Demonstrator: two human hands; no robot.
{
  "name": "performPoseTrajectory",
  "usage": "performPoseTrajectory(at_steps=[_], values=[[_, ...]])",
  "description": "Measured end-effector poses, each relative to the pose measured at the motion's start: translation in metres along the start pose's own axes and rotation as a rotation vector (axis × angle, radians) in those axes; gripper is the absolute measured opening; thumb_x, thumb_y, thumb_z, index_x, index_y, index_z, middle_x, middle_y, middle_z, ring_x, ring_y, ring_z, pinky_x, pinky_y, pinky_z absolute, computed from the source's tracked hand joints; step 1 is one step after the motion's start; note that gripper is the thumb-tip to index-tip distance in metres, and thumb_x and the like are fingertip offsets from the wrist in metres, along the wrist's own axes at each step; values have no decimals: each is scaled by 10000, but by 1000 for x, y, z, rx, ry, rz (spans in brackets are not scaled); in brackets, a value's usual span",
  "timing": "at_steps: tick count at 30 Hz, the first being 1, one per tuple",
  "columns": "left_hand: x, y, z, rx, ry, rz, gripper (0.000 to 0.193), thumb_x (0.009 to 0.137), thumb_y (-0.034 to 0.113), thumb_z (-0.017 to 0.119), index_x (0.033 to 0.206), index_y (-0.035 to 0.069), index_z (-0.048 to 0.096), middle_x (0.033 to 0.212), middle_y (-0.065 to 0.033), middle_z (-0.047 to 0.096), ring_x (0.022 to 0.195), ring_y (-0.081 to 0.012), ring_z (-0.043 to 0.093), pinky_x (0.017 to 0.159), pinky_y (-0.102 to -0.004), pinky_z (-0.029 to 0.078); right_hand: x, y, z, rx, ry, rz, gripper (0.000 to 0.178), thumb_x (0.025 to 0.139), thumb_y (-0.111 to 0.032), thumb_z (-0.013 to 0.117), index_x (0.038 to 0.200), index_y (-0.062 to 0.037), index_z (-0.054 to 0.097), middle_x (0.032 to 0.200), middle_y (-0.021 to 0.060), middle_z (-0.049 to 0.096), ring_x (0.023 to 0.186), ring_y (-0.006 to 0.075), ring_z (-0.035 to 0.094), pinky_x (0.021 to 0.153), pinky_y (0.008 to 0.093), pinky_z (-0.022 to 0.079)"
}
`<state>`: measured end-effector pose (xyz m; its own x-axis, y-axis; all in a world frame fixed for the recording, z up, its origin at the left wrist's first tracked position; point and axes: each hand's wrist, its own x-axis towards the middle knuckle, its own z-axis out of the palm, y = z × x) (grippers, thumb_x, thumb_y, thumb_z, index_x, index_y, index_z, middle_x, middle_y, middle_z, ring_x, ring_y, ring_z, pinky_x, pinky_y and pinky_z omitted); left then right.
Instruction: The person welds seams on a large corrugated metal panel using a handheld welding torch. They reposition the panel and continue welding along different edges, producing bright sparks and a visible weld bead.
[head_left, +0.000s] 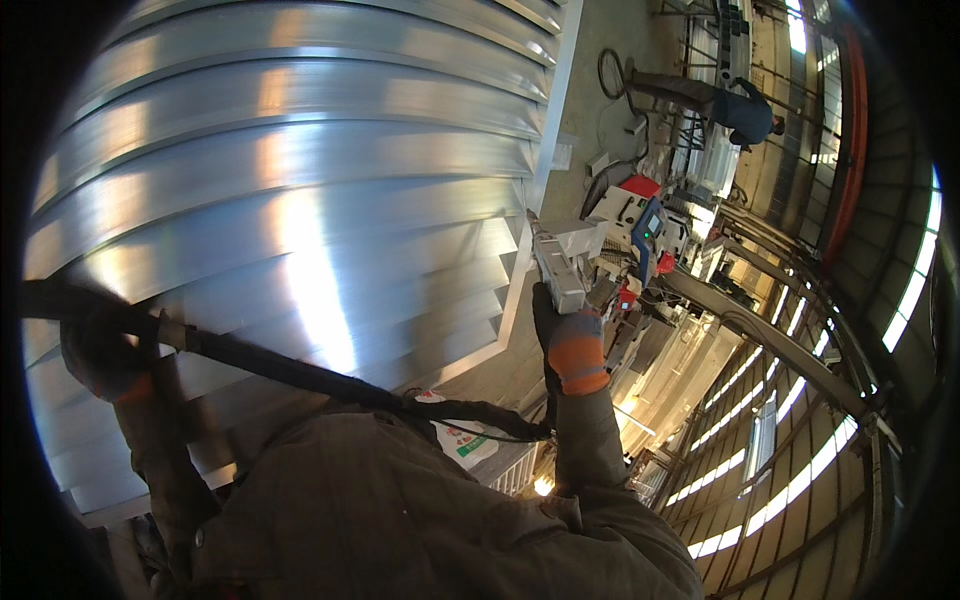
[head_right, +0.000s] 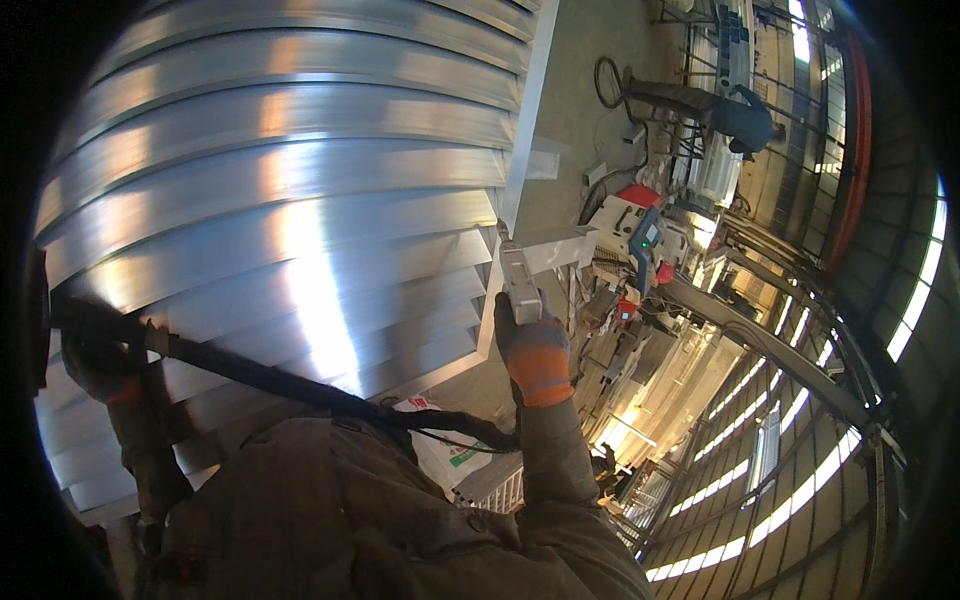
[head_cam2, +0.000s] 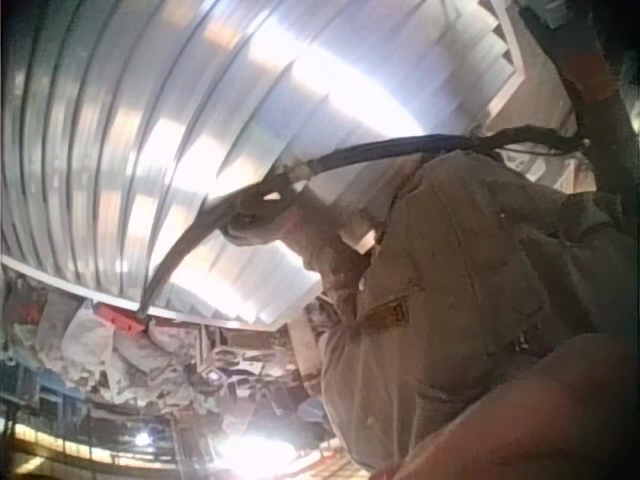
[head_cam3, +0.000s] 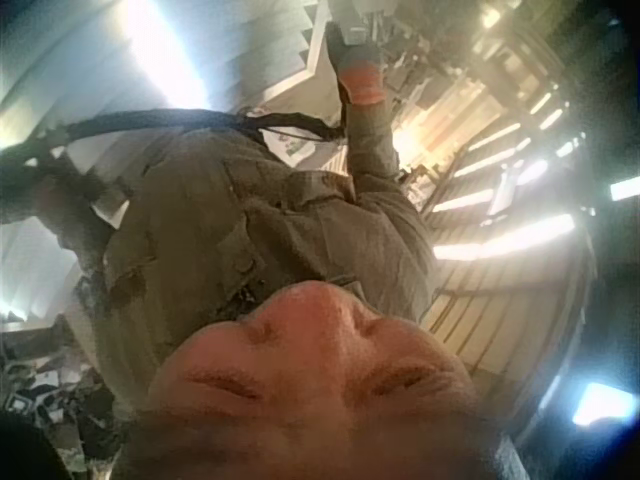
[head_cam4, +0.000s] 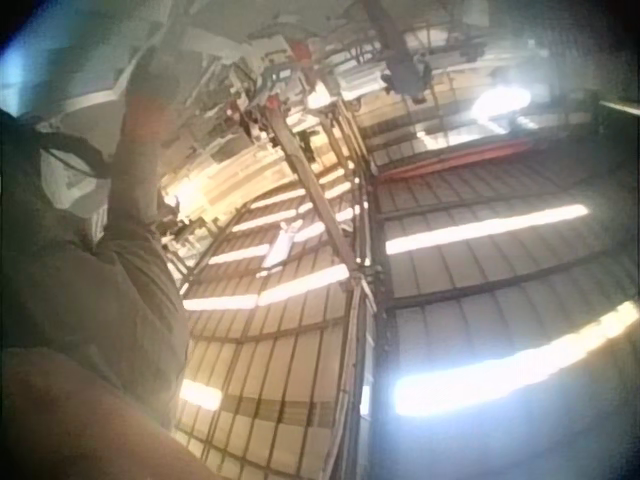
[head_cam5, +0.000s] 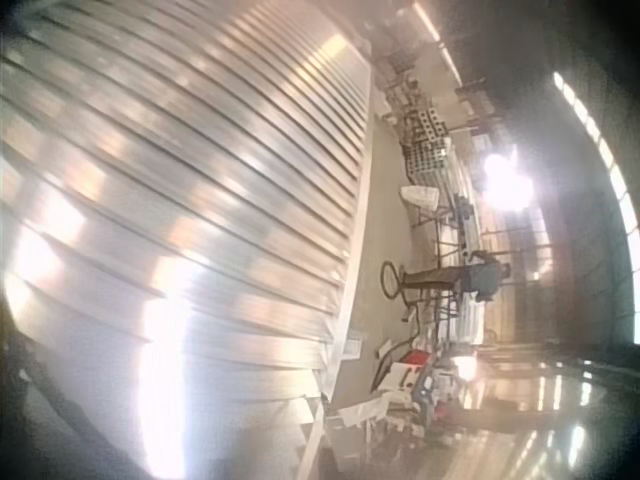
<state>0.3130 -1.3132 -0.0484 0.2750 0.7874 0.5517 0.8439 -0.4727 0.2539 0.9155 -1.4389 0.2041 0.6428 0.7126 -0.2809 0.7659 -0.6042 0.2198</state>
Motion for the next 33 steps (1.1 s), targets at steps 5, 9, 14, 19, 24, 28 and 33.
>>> performPoseTrajectory(at_steps=[5, 9, 14, 19, 24, 28, 33], values=[[-21, -15, 10, -42, 49, -92, 551, 790, 416, 966, 1176, 65, 789, 1145, -142, 765, 1065, -405, 744, 992, -494, 604, -21, 45, 7, 261, 15, -46, 377, 1032, -321, 794, 1265, -25, 776, 1057, 128, 837, 971, 254, 814, 768, 387, 608], [-54, -44, 25, -130, -16, -492, 489, 902, 371, 872, 1252, 48, 756, 1191, -168, 733, 1132, -403, 709, 1004, -476, 589, -20, 88, 26, 276, -103, -56, 351, 1027, -291, 813, 1247, -22, 766, 980, 74, 814, 816, 154, 768, 657, 343, 567], [-68, -56, 28, -592, 123, -998, 364, 1088, 266, 699, 1327, -8, 685, 1172, -95, 734, 1105, -237, 698, 958, -390, 585, -32, 119, 49, 473, -127, 154, 430, 1007, -416, 783, 1184, -25, 793, 1005, 172, 807, 919, 333, 767, 762, 445, 587], [-84, -57, 1, -517, 152, -1054, 414, 1115, 313, 682, 1350, -28, 680, 1104, -85, 758, 1062, -213, 723, 977, -362, 589, -41, 171, 78, 681, -189, 12, 338, 1029, -282, 812, 1216, -7, 748, 940, 68, 781, 644, 191, 706, 564, 388, 529], [-123, -44, -7, -321, 80, -1014, 438, 1088, 350, 719, 1343, -5, 710, 1207, -137, 748, 1193, -274, 704, 1067, -416, 558, -20, 237, 139, 796, -69, -117, 388, 1008, -276, 820, 1265, 4, 740, 1088, 118, 810, 725, 236, 745, 622, 420, 559], [-141, -16, -39, -52, -21, -865, 483, 1064, 365, 745, 1385, 7, 701, 1393, -218, 704, 1337, -366, 644, 1124, -459, 530, 4, 254, 157, 50, -22, -407, 456, 997, -305, 817, 1311, 14, 731, 1147, 166, 817, 834, 250, 792, 685, 430, 581], [-184, 15, -93, 293, 29, -739, 521, 1064, 416, 734, 1379, 3, 697, 1399, -253, 702, 1326, -431, 649, 1140, -515, 512, 25, 194, 126, 43, 198, -517, 439, 1016, -348, 795, 1253, 19, 743, 1006, 185, 826, 745, 244, 799, 634, 419, 575]])
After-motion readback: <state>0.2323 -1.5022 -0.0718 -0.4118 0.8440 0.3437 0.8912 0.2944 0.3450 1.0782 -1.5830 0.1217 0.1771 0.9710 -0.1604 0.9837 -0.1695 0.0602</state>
